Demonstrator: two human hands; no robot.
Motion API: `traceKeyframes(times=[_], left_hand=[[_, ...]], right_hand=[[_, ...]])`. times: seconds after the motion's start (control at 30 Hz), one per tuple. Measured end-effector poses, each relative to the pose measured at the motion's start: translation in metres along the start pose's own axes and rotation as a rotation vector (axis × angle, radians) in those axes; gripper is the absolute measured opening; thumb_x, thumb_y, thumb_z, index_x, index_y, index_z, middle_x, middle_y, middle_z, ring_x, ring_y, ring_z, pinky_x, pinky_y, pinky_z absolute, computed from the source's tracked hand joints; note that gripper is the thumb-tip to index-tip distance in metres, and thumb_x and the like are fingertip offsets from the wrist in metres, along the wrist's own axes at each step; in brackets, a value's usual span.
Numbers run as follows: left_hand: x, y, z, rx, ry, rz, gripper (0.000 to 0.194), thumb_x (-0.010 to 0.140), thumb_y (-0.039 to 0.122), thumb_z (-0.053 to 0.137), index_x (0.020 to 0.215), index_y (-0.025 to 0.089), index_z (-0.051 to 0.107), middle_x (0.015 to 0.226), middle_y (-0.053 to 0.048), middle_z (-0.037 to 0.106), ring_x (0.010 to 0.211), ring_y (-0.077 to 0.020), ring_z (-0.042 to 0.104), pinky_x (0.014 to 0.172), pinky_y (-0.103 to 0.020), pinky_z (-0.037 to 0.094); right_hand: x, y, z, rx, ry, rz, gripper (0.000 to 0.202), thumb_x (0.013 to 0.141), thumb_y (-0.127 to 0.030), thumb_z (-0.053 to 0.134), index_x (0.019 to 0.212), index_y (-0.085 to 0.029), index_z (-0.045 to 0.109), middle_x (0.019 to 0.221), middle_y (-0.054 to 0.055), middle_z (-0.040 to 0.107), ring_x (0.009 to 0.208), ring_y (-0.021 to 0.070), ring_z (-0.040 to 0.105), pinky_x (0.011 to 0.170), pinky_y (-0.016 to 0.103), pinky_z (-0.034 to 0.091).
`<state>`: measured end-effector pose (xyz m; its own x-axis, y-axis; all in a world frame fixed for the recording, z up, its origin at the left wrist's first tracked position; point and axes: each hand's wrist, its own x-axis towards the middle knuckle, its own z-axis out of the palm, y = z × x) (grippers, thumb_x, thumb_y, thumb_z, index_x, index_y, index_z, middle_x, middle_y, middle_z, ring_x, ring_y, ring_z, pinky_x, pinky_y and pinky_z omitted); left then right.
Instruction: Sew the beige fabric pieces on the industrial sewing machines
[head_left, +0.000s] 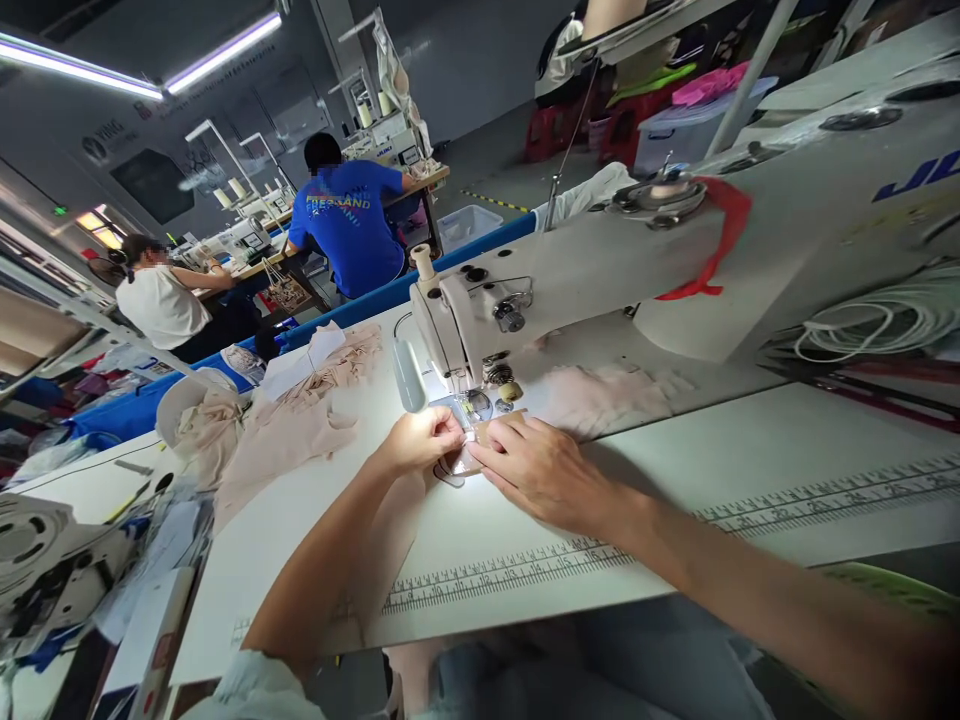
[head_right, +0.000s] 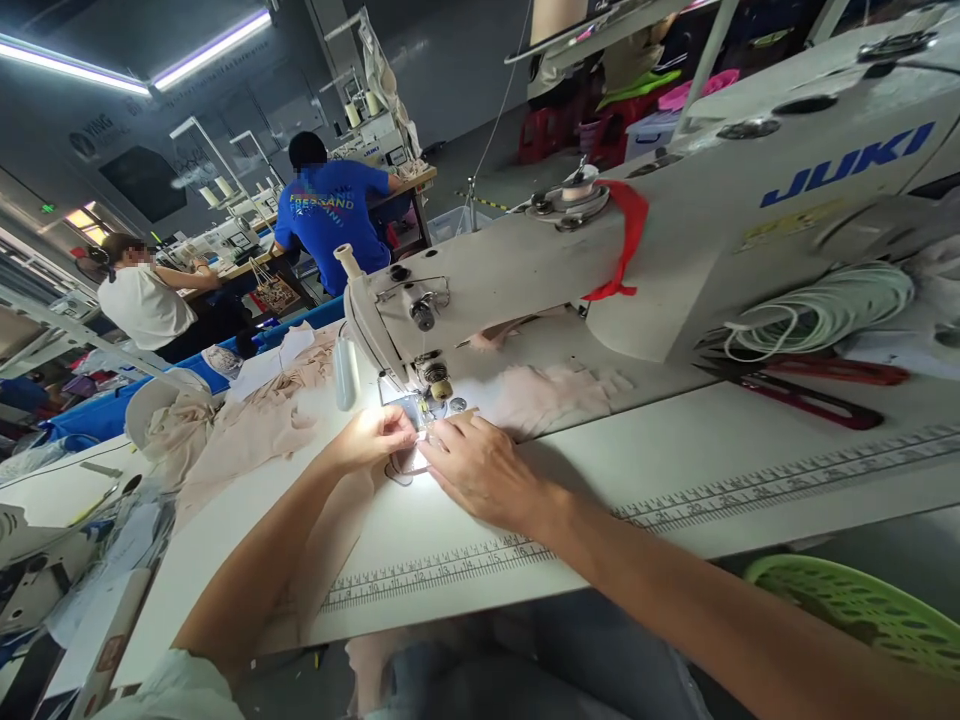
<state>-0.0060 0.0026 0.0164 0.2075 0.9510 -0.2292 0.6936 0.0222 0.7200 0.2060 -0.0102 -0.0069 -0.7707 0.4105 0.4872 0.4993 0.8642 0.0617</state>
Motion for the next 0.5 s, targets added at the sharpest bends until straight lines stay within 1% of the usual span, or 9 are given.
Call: traceKeyframes(times=[0.23,0.33,0.43,0.5], left_hand=[[0.0017,0.0006,0.0036,0.005,0.026,-0.070,0.008,0.077,0.025,0.060,0.073,0.019,0.056,0.069,0.002,0.063,0.064,-0.0115,0.057,0.059,-0.021,0.044],[0.0019,0.0008,0.0051,0.015,0.046,-0.087,0.012,0.077,0.029,0.063,0.073,0.019,0.057,0.068,0.002,0.064,0.064,-0.0117,0.057,0.057,-0.021,0.044],[0.0017,0.0017,0.0064,0.044,0.066,-0.103,0.014,0.077,0.031,0.064,0.073,0.019,0.058,0.068,0.002,0.065,0.064,-0.0119,0.058,0.058,-0.021,0.043],[0.0012,0.0034,0.0066,0.062,0.073,-0.118,0.014,0.077,0.031,0.064,0.072,0.019,0.059,0.068,0.003,0.066,0.064,-0.0121,0.058,0.059,-0.022,0.043]], right_hand=[[-0.0025,-0.0005,-0.0021,0.018,0.028,0.026,0.022,0.095,-0.016,0.045,0.096,-0.017,0.066,0.085,0.007,0.056,0.076,0.0219,0.045,0.069,0.035,0.028],[-0.0052,-0.0002,-0.0042,0.030,0.057,0.049,0.023,0.095,-0.014,0.043,0.089,-0.017,0.065,0.083,0.006,0.055,0.074,0.0209,0.044,0.068,0.034,0.029],[-0.0077,0.0014,-0.0062,0.035,0.050,0.080,0.026,0.095,-0.013,0.041,0.080,-0.017,0.062,0.080,0.006,0.054,0.070,0.0193,0.042,0.066,0.033,0.029],[-0.0083,0.0029,-0.0068,0.045,0.049,0.090,0.028,0.096,-0.012,0.040,0.077,-0.017,0.061,0.079,0.005,0.053,0.068,0.0185,0.041,0.066,0.032,0.030]])
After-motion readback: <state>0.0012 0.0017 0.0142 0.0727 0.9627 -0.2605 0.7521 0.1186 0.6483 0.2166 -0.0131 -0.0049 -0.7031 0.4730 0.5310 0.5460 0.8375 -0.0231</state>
